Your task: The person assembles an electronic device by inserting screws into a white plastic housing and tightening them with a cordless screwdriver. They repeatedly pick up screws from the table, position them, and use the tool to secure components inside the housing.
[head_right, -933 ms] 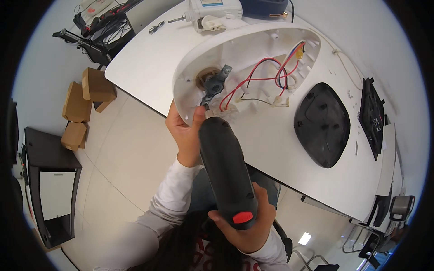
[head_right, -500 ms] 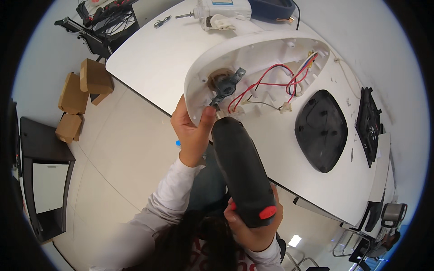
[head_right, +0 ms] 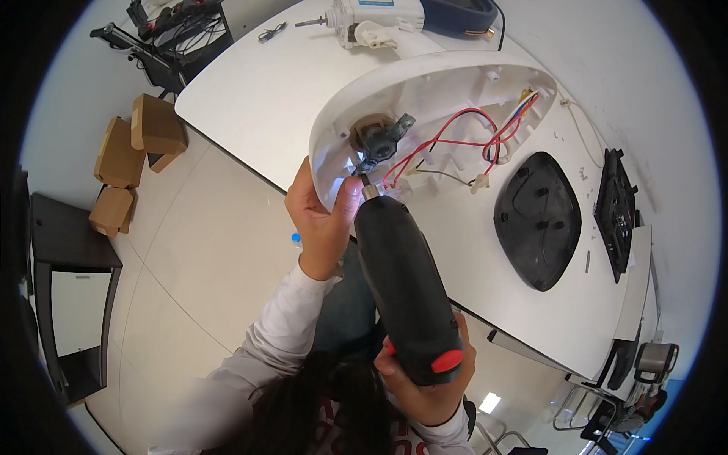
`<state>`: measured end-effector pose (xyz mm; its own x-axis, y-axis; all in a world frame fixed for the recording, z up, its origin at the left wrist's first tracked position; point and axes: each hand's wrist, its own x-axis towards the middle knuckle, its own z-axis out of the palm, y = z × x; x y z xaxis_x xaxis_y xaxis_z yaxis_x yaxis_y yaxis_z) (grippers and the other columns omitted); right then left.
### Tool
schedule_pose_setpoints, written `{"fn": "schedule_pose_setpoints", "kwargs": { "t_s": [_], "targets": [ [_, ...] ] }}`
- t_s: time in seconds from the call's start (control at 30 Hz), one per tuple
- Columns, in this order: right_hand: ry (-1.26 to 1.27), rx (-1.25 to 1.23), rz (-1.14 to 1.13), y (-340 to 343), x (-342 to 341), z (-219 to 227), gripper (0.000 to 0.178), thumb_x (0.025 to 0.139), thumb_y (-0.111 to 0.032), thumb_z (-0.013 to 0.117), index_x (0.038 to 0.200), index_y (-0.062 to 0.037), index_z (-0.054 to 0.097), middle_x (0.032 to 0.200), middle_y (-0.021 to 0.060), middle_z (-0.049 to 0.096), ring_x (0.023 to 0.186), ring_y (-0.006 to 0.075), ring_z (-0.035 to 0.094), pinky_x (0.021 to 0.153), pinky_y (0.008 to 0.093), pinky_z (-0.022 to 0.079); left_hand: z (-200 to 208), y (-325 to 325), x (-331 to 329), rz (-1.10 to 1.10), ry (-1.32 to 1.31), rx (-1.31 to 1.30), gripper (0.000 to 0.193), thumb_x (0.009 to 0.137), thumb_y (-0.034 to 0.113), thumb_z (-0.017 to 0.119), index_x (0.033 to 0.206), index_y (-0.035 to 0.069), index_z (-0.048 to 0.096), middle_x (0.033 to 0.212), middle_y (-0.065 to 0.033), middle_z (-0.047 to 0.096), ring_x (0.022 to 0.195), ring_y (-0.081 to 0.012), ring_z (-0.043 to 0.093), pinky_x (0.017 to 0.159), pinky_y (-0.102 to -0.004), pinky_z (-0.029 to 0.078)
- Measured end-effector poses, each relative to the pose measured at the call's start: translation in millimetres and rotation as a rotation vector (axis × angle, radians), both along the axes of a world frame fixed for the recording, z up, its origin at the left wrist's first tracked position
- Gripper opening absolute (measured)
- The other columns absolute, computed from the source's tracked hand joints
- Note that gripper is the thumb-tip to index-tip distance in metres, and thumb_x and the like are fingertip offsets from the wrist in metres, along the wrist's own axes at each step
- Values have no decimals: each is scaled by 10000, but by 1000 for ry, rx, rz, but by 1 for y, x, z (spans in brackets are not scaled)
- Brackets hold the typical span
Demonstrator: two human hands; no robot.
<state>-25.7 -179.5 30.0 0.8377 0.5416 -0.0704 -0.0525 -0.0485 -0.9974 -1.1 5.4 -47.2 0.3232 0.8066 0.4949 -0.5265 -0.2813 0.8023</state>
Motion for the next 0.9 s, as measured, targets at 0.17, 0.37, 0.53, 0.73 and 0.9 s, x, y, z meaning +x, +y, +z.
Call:
{"fn": "schedule_pose_setpoints", "kwargs": {
  "t_s": [0.17, 0.37, 0.53, 0.73, 0.9],
  "targets": [
    [-3, -6, 24, -2, 0, -1, 505, 651, -168, 758, 992, 57, 461, 688, 59, 586, 609, 128, 576, 603, 244, 463, 0, -1, 0, -13, -13, -28, 390, 751, 141, 687, 1084, -23, 566, 903, -91, 642, 778, -131, 582, 722, -247, 450],
    [-86, -55, 57, -2, 0, -1, 507, 656, -167, 756, 1013, 46, 465, 672, 61, 594, 598, 134, 587, 595, 247, 462, -1, 1, 1, 2, -8, -1, 387, 758, 141, 679, 1087, -27, 562, 917, -96, 637, 790, -135, 578, 729, -251, 445],
    [-160, -129, 63, -4, 2, -6, 534, 654, -205, 765, 1021, 42, 465, 656, 60, 603, 587, 155, 607, 596, 256, 466, -1, 1, 0, 5, -11, 1, 382, 761, 133, 676, 1086, -29, 560, 914, -97, 636, 785, -135, 576, 728, -254, 444],
    [-192, -124, -29, -6, -4, -11, 571, 640, -235, 780, 1024, 42, 461, 657, 63, 605, 590, 171, 611, 599, 267, 469, -1, 1, 0, 3, -25, -2, 369, 763, 129, 675, 1077, -31, 564, 891, -91, 635, 771, -129, 570, 717, -243, 440],
    [-235, -159, 54, -6, 2, -9, 579, 641, -238, 782, 1028, 40, 455, 662, 66, 605, 593, 174, 612, 601, 269, 471, 0, 0, -2, -15, -1, -34, 363, 765, 124, 670, 1075, -35, 564, 892, -93, 634, 774, -128, 569, 716, -243, 439]
  ]
}}
